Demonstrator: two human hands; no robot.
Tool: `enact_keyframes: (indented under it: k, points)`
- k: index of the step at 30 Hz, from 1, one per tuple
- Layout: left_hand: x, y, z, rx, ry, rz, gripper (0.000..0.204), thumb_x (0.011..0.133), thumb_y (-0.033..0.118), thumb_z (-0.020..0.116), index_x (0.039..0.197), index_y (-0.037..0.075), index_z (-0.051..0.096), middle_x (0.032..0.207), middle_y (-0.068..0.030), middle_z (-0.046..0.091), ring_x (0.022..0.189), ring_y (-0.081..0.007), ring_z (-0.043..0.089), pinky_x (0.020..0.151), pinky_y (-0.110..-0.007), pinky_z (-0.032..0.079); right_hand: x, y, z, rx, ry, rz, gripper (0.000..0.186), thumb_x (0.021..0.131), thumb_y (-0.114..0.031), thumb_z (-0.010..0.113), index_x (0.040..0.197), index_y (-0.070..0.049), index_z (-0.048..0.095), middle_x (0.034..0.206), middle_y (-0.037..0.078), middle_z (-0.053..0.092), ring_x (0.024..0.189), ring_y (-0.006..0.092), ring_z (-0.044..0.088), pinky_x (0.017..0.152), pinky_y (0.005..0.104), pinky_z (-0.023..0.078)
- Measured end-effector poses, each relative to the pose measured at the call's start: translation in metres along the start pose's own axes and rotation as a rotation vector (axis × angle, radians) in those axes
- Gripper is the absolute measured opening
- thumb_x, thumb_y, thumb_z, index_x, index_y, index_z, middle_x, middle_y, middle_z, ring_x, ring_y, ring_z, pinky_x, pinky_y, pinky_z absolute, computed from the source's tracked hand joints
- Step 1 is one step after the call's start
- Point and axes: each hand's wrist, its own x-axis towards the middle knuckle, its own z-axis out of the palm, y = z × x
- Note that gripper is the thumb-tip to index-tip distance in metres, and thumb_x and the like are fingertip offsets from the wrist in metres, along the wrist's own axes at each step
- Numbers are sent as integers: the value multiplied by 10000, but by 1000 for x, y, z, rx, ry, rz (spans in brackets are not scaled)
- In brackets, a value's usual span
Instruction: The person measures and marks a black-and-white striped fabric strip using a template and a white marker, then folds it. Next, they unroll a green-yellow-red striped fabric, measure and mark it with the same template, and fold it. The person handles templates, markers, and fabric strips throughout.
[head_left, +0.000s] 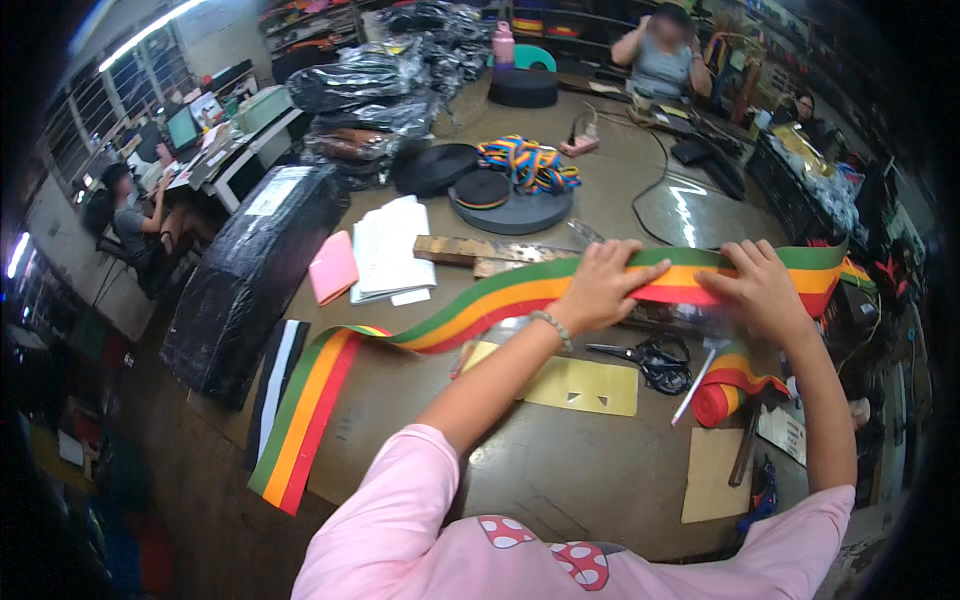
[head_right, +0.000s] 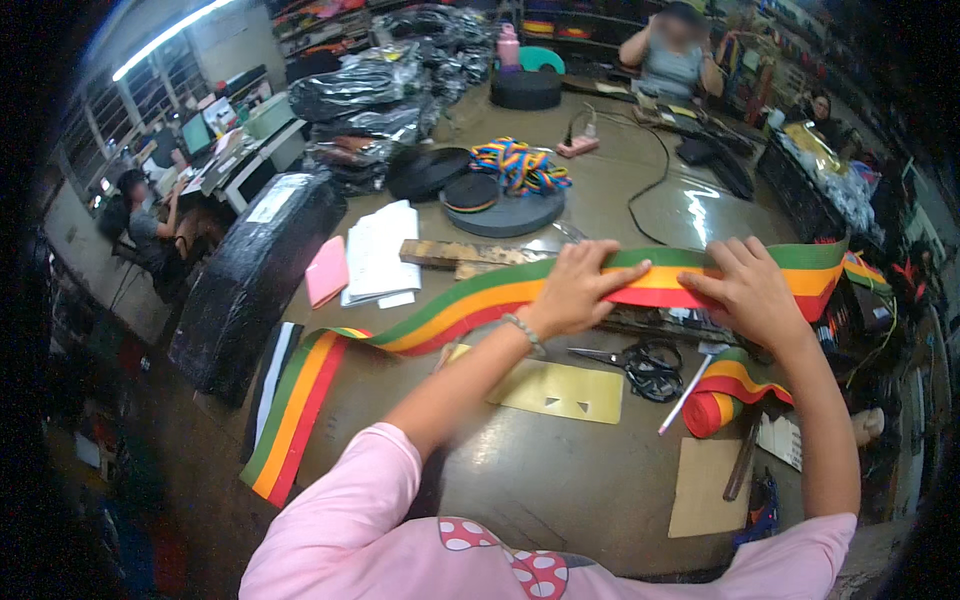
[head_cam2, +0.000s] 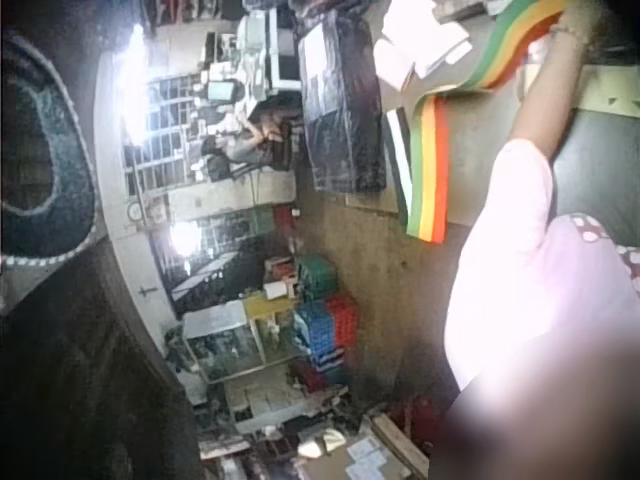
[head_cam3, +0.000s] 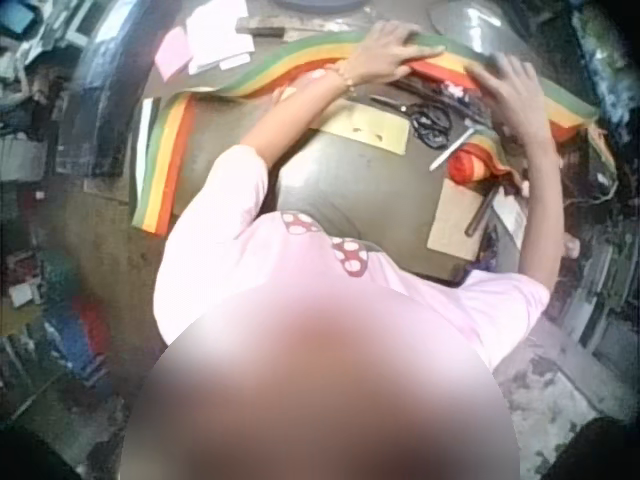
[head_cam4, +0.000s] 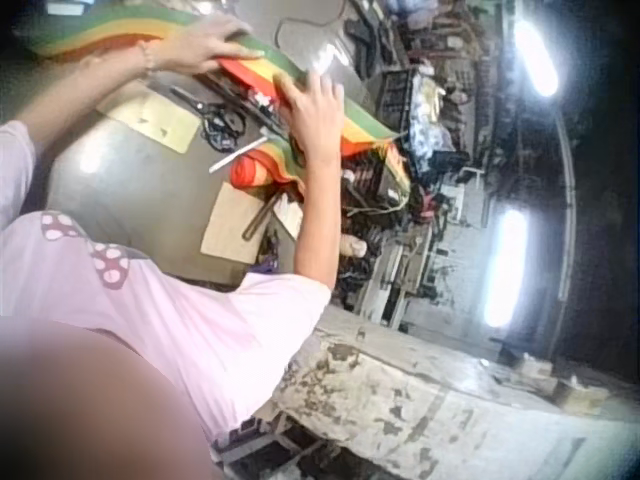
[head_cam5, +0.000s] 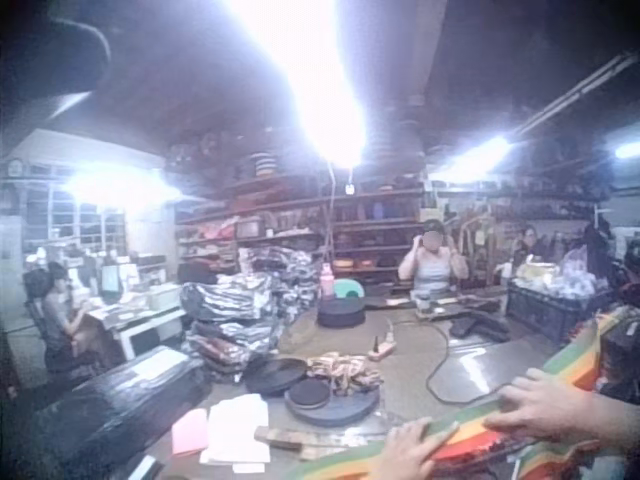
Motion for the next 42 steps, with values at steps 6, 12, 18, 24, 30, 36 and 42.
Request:
enact_keyframes:
  k: [6, 12, 18, 24, 30, 36, 42]
  points:
    - [16, -30, 20, -6, -141, -53, 645, 739, 85, 642, 1350, 291, 619, 1431, -123, 426, 1248, -325, 446, 1048, -465, 350, -21, 25, 89, 39, 74, 94, 496, 755, -164, 713, 1223, -325, 680, 987, 62, 557, 934, 250, 568, 812, 385, 454]
    - [26, -45, 35, 32, -195, -20, 528, 758, 82, 669, 1250, 272, 688, 1340, -56, 486, 1221, -301, 445, 1040, -431, 363, -30, 29, 134, 184, 107, 219, 476, 785, -81, 665, 1198, -314, 709, 1003, 72, 559, 940, 265, 562, 825, 375, 426]
    - [28, -39, 45, 15, -232, 21, 525, 745, 87, 691, 1241, 257, 694, 1344, -57, 487, 1234, -298, 443, 1034, -433, 362, -48, 24, 142, 159, 81, 250, 552, 795, -25, 617, 1244, -339, 682, 1078, 92, 583, 979, 268, 572, 823, 376, 423]
    - [28, -40, 47, 42, -244, 42, 526, 734, 94, 697, 1235, 255, 697, 1345, -56, 489, 1234, -301, 446, 1038, -431, 363, -52, 18, 148, 171, 84, 265, 572, 810, -22, 592, 1270, -354, 666, 1093, 98, 586, 998, 267, 578, 828, 375, 423]
    - [26, -42, 46, 49, -250, 51, 520, 737, 92, 696, 1229, 257, 701, 1343, -54, 495, 1233, -302, 447, 1035, -432, 368, -53, 16, 151, 154, 77, 259, 525, 859, -63, 552, 1277, -363, 660, 1086, 100, 583, 993, 262, 578, 828, 373, 420]
    - [23, -44, 50, 64, -257, 66, 514, 759, 107, 706, 1239, 291, 696, 1347, -52, 494, 1225, -303, 448, 1028, -434, 374, -54, 14, 157, 136, 75, 259, 504, 885, -88, 526, 1273, -382, 658, 1085, 97, 583, 978, 251, 579, 837, 370, 418]
    - [21, -45, 52, 90, -262, 76, 512, 766, 122, 706, 1241, 311, 692, 1352, -52, 491, 1223, -304, 447, 1026, -433, 375, -57, 13, 162, 122, 86, 256, 498, 875, -106, 541, 1266, -391, 657, 1101, 98, 581, 986, 257, 569, 835, 376, 417]
